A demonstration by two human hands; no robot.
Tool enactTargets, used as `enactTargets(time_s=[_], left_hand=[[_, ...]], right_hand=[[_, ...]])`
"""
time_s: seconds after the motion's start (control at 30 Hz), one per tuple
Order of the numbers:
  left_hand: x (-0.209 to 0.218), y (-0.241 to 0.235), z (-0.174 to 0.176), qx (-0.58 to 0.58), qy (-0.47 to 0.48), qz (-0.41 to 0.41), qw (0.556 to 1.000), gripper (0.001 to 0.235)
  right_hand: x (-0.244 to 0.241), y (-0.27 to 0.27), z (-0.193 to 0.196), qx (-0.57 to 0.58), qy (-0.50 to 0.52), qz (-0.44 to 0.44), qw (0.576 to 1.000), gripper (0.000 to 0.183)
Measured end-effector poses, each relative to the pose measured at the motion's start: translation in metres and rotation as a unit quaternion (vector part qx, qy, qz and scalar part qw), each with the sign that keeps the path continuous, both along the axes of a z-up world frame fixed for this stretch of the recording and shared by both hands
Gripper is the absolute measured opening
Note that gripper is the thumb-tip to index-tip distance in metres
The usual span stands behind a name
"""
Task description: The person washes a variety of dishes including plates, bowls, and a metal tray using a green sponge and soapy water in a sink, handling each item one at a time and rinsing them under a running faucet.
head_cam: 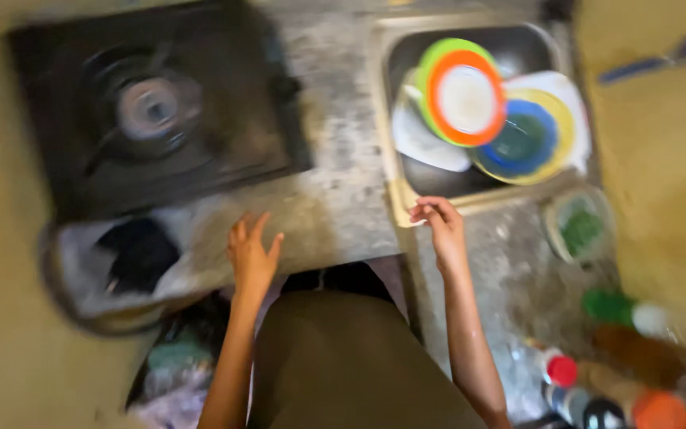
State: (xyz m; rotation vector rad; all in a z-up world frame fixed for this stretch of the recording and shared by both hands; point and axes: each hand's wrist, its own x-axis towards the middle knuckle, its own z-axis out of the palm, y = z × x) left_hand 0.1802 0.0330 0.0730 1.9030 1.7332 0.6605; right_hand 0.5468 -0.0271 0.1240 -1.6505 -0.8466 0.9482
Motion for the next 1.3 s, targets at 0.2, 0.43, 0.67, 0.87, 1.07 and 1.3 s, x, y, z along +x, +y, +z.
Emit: enactTargets(time_s=[0.2,0.43,0.67,0.87,1.07,1.3], left_hand=[[0.121,0.035,0.053,0.032,-0.127,-0.217,0.967,0.044],[0.23,0.065,0.089,0.017,-0.18,-0.338,0.923,0.038],[0.332,0.072,0.076,-0.044,-0.21,-0.392,0.895,0.033],[0.426,0.077,0.081,-0.093,-0.197,-0.485,0.847,0.029],[0.468,0.062,0.087,-0.118,-0.197,-0.498,0.837,0.027],[0.447,0.048,0.072,-0.147,-0.159,-0.491,0.844,0.027]], right_hand=[[0.105,-0.035,0.002,0.054,-0.046,-0.073,0.995,0.017],[0.279,-0.045,0.039,0.089,-0.158,-0.164,0.97,0.019],[0.419,-0.13,-0.046,-0.116,-0.401,-0.29,0.861,0.019],[0.397,-0.134,-0.162,-0.227,-0.492,-0.214,0.813,0.06],[0.394,-0.126,-0.154,-0.095,-0.308,-0.347,0.881,0.043],[0.402,-0.165,-0.135,-0.103,-0.338,-0.432,0.83,0.031]])
